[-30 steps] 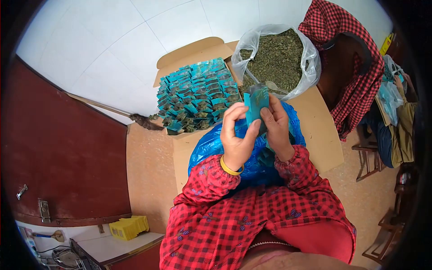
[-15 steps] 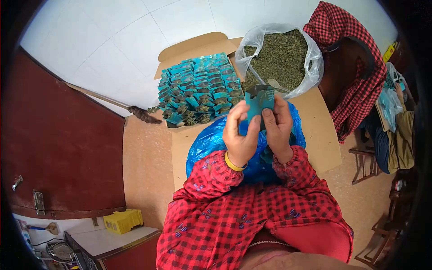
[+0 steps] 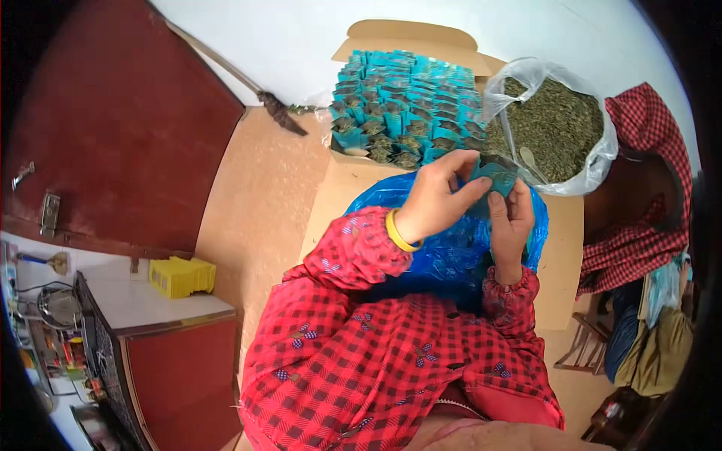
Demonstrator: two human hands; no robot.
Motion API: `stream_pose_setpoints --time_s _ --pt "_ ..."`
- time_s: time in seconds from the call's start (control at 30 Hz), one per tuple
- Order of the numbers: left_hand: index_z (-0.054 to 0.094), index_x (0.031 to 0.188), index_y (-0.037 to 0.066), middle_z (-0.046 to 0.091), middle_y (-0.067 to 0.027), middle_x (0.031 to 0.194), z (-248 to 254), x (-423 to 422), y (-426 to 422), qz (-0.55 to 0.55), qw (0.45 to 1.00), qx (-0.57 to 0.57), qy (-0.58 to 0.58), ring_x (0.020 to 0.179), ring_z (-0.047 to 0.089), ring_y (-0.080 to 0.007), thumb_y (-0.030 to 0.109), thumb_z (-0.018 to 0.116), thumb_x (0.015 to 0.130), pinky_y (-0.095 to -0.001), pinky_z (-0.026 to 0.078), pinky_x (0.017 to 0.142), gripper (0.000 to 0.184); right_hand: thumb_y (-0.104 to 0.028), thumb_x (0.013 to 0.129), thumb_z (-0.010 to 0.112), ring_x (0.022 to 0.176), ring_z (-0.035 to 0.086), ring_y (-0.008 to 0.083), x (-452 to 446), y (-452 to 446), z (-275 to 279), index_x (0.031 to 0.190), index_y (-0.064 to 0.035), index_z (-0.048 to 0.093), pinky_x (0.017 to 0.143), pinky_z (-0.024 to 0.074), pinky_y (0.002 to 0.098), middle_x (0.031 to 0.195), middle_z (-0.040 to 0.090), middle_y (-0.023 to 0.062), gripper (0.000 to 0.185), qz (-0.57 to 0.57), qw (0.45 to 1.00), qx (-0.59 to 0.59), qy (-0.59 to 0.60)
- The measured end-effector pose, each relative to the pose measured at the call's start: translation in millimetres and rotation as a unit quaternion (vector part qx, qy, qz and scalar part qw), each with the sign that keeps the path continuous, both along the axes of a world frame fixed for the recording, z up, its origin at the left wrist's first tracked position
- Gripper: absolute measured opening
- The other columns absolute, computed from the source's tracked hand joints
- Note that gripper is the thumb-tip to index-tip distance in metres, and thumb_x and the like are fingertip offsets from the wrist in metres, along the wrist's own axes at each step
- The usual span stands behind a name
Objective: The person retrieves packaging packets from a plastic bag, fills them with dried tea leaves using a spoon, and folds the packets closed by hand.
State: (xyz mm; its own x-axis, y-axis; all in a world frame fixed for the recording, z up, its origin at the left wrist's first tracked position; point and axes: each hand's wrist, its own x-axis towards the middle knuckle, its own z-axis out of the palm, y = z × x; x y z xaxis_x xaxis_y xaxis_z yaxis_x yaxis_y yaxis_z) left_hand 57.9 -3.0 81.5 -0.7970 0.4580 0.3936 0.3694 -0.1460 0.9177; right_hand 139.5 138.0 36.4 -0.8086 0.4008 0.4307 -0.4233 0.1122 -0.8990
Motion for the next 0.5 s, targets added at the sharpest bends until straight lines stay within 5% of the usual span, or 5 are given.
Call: stream_pose_setpoints --time_s 0.07,0.17,0.27,0.5 --pt "0.062 0.11 0.001 0.062 -0.0006 0.087 -6.1 -14.8 -20.2 -0.022 0.998 -0.055 -0.008 0.074 0.054 -0.0055 0.004 0.074 0.081 -0.0223 0.043 0.061 0.031 -0.006 0.093 0.061 0.105 0.059 0.0142 -2.8 -4.7 -1.2 0.13 0.0018 0.05 0.086 0.048 0.0281 0.12 0.061 0.0096 0.039 0.008 0.999 0.027 -0.02" --pt "0.064 0.107 0.002 0.063 0.0016 0.085 -14.4 -35.5 -58.9 0.024 0.998 0.026 -0.045 0.073 0.056 -0.0044 0.007 0.074 0.083 -0.0211 0.045 0.06 0.027 -0.007 0.093 0.063 0.102 0.061 0.0151 -1.6 -17.9 16.4 0.13 -0.0011 0.051 0.083 0.0492 0.0276 0.121 0.062 0.0102 0.04 0.013 0.992 0.12 -0.025" --pt "0.066 0.105 0.003 0.062 0.0038 0.082 -5.0 -66.0 -118.9 0.107 0.984 0.077 -0.12 0.07 0.055 -0.0032 0.007 0.074 0.084 -0.0192 0.045 0.059 0.023 -0.008 0.093 0.063 0.101 0.061 0.0155 1.0 -6.9 10.9 0.13 -0.0022 0.052 0.082 0.0497 0.0277 0.121 0.063 0.0106 0.039 -0.002 0.994 0.1 -0.045" --pt "0.068 0.105 0.004 0.068 0.0009 0.095 -59.9 -121.3 -154.7 0.253 0.965 0.004 -0.064 0.079 0.061 -0.006 0.005 0.069 0.088 -0.0203 0.049 0.069 0.017 -0.008 0.094 0.061 0.099 0.062 0.0148 -3.8 -2.9 -1.0 0.128 -0.0024 0.054 0.081 0.0501 0.0274 0.119 0.064 0.0105 0.035 -0.016 0.993 0.057 -0.099"
